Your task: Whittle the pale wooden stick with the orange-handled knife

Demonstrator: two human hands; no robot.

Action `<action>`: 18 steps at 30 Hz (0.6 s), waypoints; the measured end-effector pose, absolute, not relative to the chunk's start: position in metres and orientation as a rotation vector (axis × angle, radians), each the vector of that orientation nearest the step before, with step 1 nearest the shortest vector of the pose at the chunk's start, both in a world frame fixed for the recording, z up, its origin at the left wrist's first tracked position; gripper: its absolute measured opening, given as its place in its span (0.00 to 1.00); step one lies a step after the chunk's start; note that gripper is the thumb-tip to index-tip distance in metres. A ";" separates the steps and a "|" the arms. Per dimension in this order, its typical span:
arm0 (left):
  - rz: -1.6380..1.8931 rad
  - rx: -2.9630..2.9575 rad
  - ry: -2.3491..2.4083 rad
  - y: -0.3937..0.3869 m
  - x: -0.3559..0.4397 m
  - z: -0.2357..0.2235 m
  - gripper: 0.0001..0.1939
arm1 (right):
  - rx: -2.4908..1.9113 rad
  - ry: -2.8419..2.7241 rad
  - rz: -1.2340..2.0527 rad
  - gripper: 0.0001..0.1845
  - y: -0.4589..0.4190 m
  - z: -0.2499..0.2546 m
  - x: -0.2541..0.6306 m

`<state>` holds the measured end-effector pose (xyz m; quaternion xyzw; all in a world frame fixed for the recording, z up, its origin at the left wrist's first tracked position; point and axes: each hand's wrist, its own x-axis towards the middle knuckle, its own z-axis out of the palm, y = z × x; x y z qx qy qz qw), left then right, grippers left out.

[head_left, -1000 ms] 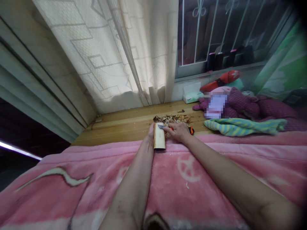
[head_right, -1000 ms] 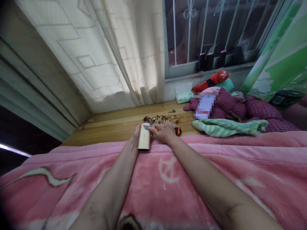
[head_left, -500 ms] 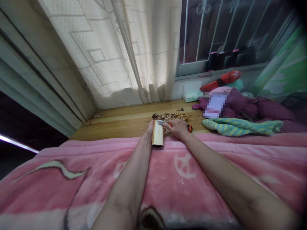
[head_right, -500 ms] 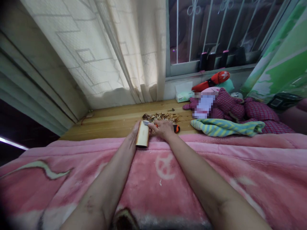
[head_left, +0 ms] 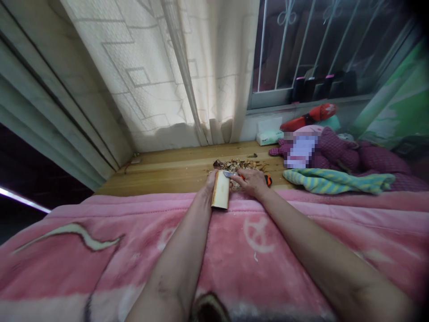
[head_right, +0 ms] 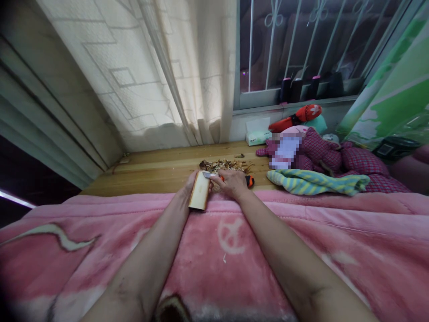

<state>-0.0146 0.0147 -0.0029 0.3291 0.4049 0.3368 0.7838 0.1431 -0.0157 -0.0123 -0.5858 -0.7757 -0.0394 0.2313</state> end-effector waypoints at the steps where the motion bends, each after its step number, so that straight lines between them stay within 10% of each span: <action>1: 0.729 0.707 0.881 0.015 -0.014 -0.003 0.22 | -1.609 -2.128 -0.116 0.29 -0.016 -0.012 0.142; 18: 0.671 0.698 0.865 0.011 -0.018 0.007 0.22 | -1.665 -2.035 -0.207 0.28 -0.011 -0.011 0.158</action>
